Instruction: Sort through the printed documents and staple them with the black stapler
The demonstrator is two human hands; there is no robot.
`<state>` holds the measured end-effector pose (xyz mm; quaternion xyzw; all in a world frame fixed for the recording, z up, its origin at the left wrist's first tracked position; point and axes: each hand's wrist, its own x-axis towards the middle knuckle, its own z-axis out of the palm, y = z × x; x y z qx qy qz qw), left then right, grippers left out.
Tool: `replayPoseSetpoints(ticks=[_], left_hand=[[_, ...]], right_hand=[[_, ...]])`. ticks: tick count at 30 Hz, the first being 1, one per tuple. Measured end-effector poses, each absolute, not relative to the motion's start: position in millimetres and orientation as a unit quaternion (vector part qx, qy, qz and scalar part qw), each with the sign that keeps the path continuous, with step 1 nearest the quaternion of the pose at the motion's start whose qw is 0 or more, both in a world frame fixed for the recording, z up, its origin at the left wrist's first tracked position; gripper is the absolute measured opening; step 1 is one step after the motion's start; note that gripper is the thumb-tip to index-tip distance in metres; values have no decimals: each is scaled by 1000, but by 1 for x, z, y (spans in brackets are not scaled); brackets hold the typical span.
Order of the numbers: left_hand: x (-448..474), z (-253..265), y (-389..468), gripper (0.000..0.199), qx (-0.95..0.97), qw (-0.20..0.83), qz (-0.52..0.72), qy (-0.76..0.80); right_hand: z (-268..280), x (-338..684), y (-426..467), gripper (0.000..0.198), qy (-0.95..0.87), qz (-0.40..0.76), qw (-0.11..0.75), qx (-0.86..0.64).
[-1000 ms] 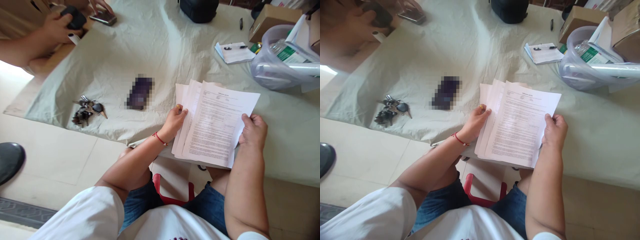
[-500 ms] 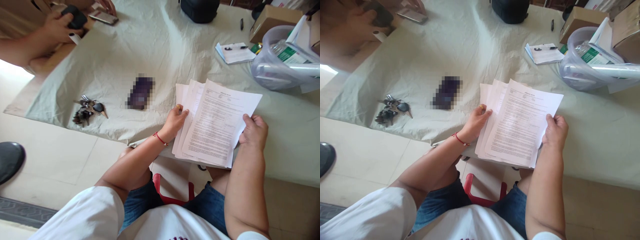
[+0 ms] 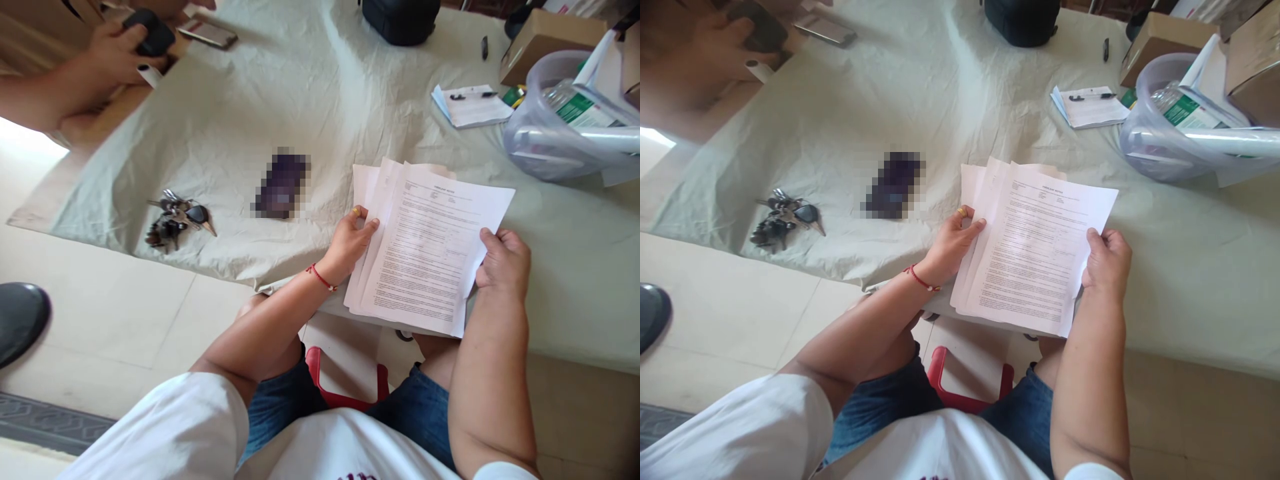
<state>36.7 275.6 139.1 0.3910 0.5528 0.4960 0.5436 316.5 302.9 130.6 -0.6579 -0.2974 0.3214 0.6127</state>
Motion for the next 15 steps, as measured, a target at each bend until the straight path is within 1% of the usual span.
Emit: replayPoseSetpoints(ticks=[4,7,11,15], left_hand=[[37,146,274,33,371,563,486,556],[38,154,272,36,369,558,470,576],[38,161,269,40,385,545,465,582],[38,160,269,42,381,588,469,537]], right_hand=[[131,315,303,26,-300,322,614,-656],[130,314,303,29,-310,318,608,-658],[129,314,303,28,-311,318,606,-659],[129,313,302,27,-315,327,604,-655]])
